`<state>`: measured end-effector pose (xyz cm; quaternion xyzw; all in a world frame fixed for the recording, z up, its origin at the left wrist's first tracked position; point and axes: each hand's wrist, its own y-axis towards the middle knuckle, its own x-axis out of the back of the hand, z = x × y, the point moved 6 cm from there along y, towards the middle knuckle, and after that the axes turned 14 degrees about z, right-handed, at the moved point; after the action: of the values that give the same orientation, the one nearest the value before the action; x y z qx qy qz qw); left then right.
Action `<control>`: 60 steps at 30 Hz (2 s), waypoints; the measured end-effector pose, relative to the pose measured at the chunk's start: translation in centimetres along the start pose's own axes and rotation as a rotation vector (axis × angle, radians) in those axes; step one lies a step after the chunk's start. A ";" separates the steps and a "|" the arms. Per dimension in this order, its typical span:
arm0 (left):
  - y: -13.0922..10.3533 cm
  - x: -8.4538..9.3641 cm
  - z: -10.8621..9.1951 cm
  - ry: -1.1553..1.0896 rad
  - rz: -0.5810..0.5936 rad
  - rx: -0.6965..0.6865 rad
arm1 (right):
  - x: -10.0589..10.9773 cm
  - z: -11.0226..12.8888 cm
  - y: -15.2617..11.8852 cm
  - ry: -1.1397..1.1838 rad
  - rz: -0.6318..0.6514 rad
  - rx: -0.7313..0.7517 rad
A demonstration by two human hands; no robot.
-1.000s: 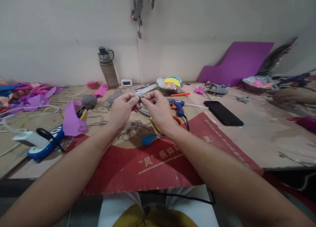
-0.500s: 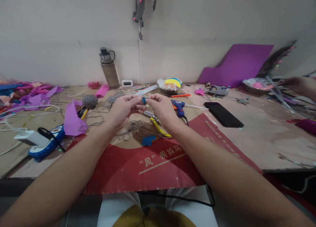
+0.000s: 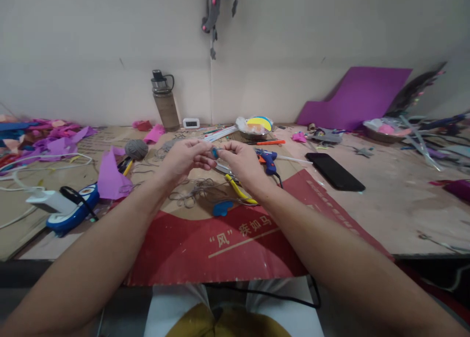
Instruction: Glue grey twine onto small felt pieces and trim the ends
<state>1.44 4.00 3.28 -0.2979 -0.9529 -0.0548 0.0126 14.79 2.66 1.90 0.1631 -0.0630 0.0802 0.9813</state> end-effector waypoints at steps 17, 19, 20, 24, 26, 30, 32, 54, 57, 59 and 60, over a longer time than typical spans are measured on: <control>0.0 1.1 -0.1 0.123 -0.112 -0.028 | -0.1 1.1 -0.6 -0.325 0.022 0.066; 0.1 1.4 0.1 0.113 -0.144 -0.046 | -0.2 1.2 -0.7 -0.333 0.014 0.086; 0.1 1.5 0.1 0.114 -0.154 -0.053 | -0.3 1.3 -0.7 -0.336 0.016 0.097; 0.1 1.7 0.0 0.148 -0.187 -0.078 | -0.6 1.5 -0.9 -0.389 0.033 0.130; 0.0 1.6 -0.2 0.181 -0.196 -0.088 | -0.7 1.6 -1.0 -0.403 0.043 0.135; 0.0 1.5 -0.2 0.211 -0.184 -0.100 | -1.1 1.7 -1.1 -0.412 0.072 0.125; 0.1 1.5 -0.1 0.205 -0.182 -0.102 | -1.2 1.5 -1.0 -0.394 0.084 0.118; 0.3 1.8 0.1 0.125 -0.221 -0.125 | -1.1 1.3 -0.9 -0.355 0.080 0.083; 0.1 1.7 0.0 0.114 -0.242 -0.115 | -1.8 0.6 -0.8 -0.314 0.149 0.056; 0.0 1.5 0.0 0.065 -0.249 -0.102 | -2.2 0.0 -0.9 -0.326 0.191 0.027; 0.0 1.5 0.1 0.029 -0.245 -0.098 | -2.5 -0.2 -0.9 -0.342 0.206 0.016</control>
<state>0.24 4.82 3.27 -0.1788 -0.9781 -0.1067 0.0052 12.56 1.54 1.05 0.1746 -0.2447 0.1518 0.9416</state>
